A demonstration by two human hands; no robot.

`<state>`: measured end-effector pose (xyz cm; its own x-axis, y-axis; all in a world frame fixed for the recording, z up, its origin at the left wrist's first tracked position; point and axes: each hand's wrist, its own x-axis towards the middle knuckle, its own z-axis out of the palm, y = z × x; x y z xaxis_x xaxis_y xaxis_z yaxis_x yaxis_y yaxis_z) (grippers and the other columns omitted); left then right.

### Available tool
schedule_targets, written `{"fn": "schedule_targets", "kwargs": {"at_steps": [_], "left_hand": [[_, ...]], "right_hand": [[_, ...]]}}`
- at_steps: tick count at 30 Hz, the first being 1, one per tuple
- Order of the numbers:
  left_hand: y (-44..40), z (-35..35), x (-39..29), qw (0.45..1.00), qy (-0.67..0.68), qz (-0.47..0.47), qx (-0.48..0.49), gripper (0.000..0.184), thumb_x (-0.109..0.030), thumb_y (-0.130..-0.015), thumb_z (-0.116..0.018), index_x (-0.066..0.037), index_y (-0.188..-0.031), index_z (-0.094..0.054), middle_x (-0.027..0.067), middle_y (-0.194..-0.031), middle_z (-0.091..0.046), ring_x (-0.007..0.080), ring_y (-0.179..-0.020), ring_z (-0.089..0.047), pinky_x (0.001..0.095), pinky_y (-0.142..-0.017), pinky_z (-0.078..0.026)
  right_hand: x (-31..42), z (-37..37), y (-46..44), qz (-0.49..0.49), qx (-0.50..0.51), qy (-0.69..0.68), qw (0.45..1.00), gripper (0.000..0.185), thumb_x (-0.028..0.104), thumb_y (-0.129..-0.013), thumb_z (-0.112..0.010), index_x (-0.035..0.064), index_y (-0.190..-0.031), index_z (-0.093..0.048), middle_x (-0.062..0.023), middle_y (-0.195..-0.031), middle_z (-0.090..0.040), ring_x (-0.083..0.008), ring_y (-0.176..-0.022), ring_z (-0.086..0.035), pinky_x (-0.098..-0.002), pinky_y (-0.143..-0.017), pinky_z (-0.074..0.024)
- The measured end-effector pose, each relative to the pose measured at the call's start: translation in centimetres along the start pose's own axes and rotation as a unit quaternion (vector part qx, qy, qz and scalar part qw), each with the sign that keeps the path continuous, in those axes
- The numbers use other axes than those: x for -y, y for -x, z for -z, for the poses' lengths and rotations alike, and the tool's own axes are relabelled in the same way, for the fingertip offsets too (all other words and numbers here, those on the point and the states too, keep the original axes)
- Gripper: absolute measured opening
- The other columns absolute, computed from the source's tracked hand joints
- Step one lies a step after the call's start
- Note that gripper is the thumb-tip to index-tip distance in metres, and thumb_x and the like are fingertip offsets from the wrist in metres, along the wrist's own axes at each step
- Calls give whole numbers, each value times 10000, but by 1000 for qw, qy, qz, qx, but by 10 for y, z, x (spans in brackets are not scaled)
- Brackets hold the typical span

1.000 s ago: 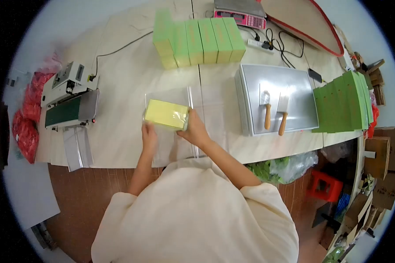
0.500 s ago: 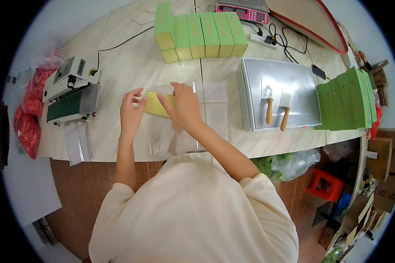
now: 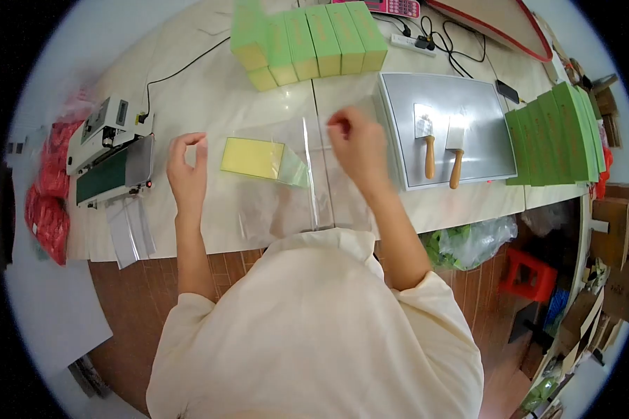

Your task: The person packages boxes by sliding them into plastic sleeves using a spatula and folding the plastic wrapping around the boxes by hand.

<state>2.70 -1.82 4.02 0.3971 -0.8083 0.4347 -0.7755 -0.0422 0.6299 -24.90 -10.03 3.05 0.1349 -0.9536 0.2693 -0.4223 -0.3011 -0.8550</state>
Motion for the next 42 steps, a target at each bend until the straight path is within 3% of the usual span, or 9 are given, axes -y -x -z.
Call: {"fn": "schedule_targets", "kwargs": {"at_steps": [2,8,15,18,23,35,38,41,42], "left_hand": [[6,0,-15,989,-7,-128,78,186,-158,-839,-703,-61,-990,-650,67,-1001,-629,236,-952,-588,349,-852,-450],[30,-9,-46,941,-56,-203,263,172,-134,-785,-733,-77,-927,-655,51,-952,-628,270,-922,-587,370,-831,-456],[23,-13,-49,969,59,-182,158,89,-136,-835,-695,-58,-817,-654,52,-767,-621,219,-733,-612,342,-688,-472],[10,-17,-60,992,15,-71,108,220,-265,-891,-658,-71,-789,-638,38,-744,-610,202,-694,-603,334,-616,-462],[16,-32,-90,969,-143,26,198,324,-351,-906,-630,-53,-779,-625,51,-745,-619,197,-682,-605,316,-632,-464],[35,-42,-69,966,-177,-38,183,182,-204,-890,-612,-66,-776,-582,56,-783,-604,265,-737,-600,407,-606,-470],[36,-43,-59,966,-185,-30,177,165,-199,-891,-616,-73,-791,-581,50,-794,-600,263,-752,-596,409,-626,-458],[38,-45,-47,968,-183,-38,170,165,-202,-886,-626,-77,-791,-574,47,-791,-589,262,-771,-584,408,-654,-441],[38,-45,-45,968,-181,-34,168,165,-202,-886,-626,-77,-791,-574,47,-791,-589,262,-771,-584,408,-654,-441]], "right_hand": [[-33,23,13,-28,-39,45,998,60,60,-820,-633,29,-868,-652,-110,-771,-634,-223,-650,-605,-317,-609,-484],[-108,95,61,-168,-174,248,938,120,140,-872,-594,63,-951,-642,-71,-848,-626,-240,-740,-609,-366,-684,-492],[-166,134,87,-194,-209,473,833,271,320,-908,-588,61,-983,-614,-149,-937,-611,-344,-880,-609,-455,-726,-510],[-181,134,87,-237,-193,469,829,313,363,-914,-586,57,-976,-609,-151,-950,-613,-340,-880,-610,-464,-718,-510],[-184,127,78,-246,-194,444,839,332,389,-906,-596,58,-936,-603,-122,-918,-641,-330,-868,-616,-470,-709,-511],[-230,127,62,-258,-213,345,877,354,352,-913,-576,23,-1046,-567,-206,-939,-669,-407,-873,-636,-507,-755,-486],[-186,128,59,-261,-265,297,879,329,326,-973,-521,20,-1087,-560,-145,-851,-657,-320,-767,-633,-415,-697,-495],[-135,129,58,-183,-202,126,954,283,258,-993,-543,-2,-1098,-582,-47,-797,-583,-143,-683,-510,-269,-653,-452],[-110,125,59,-155,-142,100,973,266,233,-988,-550,-3,-1106,-585,-60,-807,-598,-153,-687,-532,-272,-656,-461]]}}
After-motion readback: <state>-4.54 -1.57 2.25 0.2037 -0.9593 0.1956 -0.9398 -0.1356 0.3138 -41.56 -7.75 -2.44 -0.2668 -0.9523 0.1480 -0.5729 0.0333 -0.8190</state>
